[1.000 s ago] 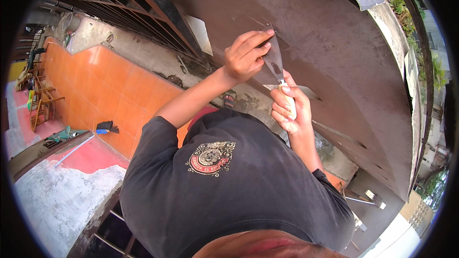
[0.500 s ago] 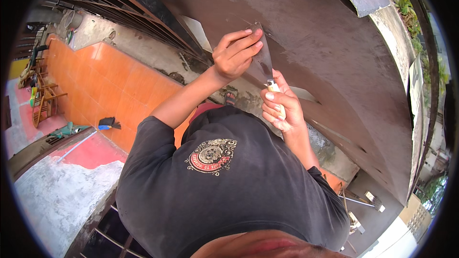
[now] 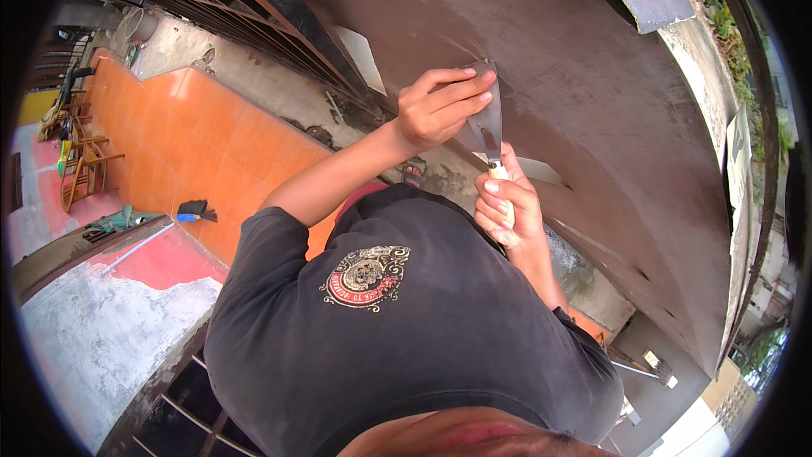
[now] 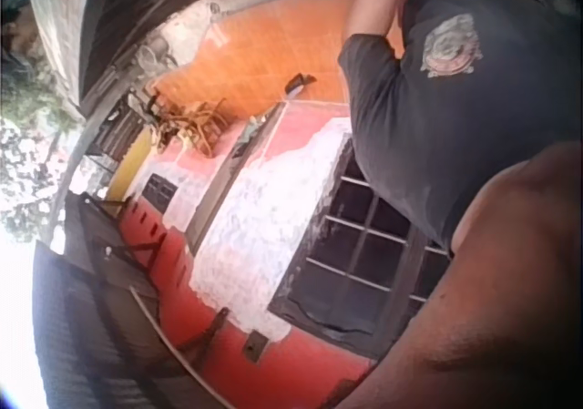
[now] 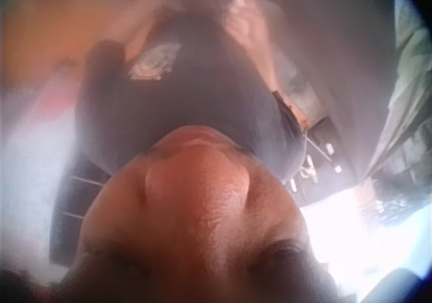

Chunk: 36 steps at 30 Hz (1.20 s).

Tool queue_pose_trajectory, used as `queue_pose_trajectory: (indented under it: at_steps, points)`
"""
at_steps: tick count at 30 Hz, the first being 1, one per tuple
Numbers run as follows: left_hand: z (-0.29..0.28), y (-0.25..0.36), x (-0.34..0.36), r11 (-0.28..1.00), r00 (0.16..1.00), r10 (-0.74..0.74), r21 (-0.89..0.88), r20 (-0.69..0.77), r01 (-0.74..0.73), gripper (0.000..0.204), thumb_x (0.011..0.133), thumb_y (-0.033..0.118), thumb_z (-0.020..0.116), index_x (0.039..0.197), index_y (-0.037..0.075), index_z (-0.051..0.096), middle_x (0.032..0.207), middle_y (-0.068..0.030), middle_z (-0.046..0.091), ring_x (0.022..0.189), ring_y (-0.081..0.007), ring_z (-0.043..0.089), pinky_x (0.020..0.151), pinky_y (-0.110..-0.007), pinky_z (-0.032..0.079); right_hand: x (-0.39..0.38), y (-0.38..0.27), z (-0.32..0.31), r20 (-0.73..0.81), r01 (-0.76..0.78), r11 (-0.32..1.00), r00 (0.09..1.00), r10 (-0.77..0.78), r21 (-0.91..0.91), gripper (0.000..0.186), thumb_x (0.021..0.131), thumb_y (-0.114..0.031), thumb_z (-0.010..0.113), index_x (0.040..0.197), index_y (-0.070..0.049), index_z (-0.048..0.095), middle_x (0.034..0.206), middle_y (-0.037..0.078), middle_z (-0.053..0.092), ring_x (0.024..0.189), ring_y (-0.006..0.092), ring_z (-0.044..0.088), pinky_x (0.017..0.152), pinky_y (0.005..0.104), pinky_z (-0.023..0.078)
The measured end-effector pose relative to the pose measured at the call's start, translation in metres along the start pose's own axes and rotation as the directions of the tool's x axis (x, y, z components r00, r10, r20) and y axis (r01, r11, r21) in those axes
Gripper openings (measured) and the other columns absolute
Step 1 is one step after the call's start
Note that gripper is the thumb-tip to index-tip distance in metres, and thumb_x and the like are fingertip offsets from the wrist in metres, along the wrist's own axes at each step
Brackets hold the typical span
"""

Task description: The person uses a trowel to apply and smooth plaster onto a wall surface. They repeatedly scoop material from a hawk and spread it evenly across the wall, working in sections.

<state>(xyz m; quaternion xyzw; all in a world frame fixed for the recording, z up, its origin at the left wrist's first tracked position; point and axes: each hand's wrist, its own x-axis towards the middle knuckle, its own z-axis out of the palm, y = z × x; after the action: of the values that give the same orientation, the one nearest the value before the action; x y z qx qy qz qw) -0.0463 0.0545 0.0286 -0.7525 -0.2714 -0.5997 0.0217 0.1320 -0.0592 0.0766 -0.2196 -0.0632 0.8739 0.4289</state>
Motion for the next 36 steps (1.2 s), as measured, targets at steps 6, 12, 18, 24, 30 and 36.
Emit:
queue_pose_trajectory:
  at_steps: [6, 12, 18, 24, 30, 36]
  points:
    - [0.003, -0.001, -0.004, 0.998, 0.998, -0.045, 0.037, -0.047, 0.046, 0.036, 0.062, -0.013, 0.068, 0.093, 0.003, 0.077, 0.111, -0.0105, 0.079, 0.1, -0.0263, 0.074, 0.087, -0.032, 0.059, 0.002, 0.0, -0.001, -0.085, 0.005, 0.999, 0.996, -0.008, -0.034, 0.054, 0.095, 0.004, 0.055, 0.139, -0.025, 0.043, 0.061, 0.001, 0.044, 0.036, 0.0073, 0.032, 0.034, 0.024, 0.025]
    - [0.006, -0.002, -0.012, 1.0, 0.999, -0.029, -0.001, -0.039, 0.029, 0.035, 0.064, -0.006, 0.07, 0.096, 0.004, 0.079, 0.114, -0.0083, 0.079, 0.101, -0.0252, 0.073, 0.086, -0.031, 0.061, -0.006, 0.011, -0.004, -0.163, -0.006, 0.997, 0.987, -0.008, -0.081, 0.054, 0.095, 0.005, 0.054, 0.14, -0.025, 0.043, 0.06, 0.001, 0.043, 0.037, 0.0071, 0.032, 0.036, 0.0246, 0.027]
    - [0.009, -0.002, -0.013, 0.998, 1.0, -0.021, -0.053, 0.02, 0.022, 0.035, 0.062, -0.009, 0.071, 0.093, 0.003, 0.078, 0.113, -0.0097, 0.079, 0.1, -0.0259, 0.073, 0.087, -0.032, 0.06, -0.005, 0.01, -0.008, -0.087, 0.045, 0.999, 0.995, -0.047, -0.02, 0.055, 0.096, 0.005, 0.054, 0.14, -0.024, 0.043, 0.06, 0.001, 0.044, 0.037, 0.0072, 0.033, 0.036, 0.0247, 0.026]
    - [0.014, 0.005, -0.013, 0.994, 0.991, -0.112, -0.019, -0.069, 0.111, 0.036, 0.062, -0.014, 0.069, 0.093, 0.003, 0.077, 0.112, -0.0122, 0.079, 0.102, -0.0276, 0.073, 0.088, -0.033, 0.059, -0.008, 0.009, -0.008, -0.165, 0.035, 0.996, 0.985, -0.049, -0.085, 0.054, 0.096, 0.005, 0.054, 0.14, -0.022, 0.043, 0.061, 0.001, 0.044, 0.036, 0.0084, 0.033, 0.037, 0.0259, 0.025]
    - [0.019, 0.009, -0.017, 0.995, 0.995, -0.088, -0.057, -0.046, 0.085, 0.042, 0.06, -0.015, 0.068, 0.095, 0.005, 0.078, 0.114, -0.0113, 0.079, 0.102, -0.0278, 0.072, 0.088, -0.034, 0.06, -0.01, 0.008, -0.009, -0.026, 0.092, 0.996, 0.995, -0.092, -0.008, 0.052, 0.095, 0.005, 0.055, 0.141, -0.018, 0.044, 0.061, 0.002, 0.045, 0.036, 0.0075, 0.033, 0.034, 0.0244, 0.026]
    - [0.023, 0.012, -0.014, 0.995, 0.997, -0.051, -0.089, -0.059, 0.045, 0.039, 0.062, -0.016, 0.068, 0.093, 0.005, 0.077, 0.114, -0.0104, 0.078, 0.104, -0.0278, 0.072, 0.09, -0.035, 0.06, -0.008, 0.005, -0.006, 0.001, 0.108, 0.994, 0.994, -0.108, -0.016, 0.054, 0.095, 0.005, 0.055, 0.142, -0.018, 0.043, 0.061, 0.002, 0.045, 0.036, 0.0072, 0.032, 0.034, 0.0242, 0.024]
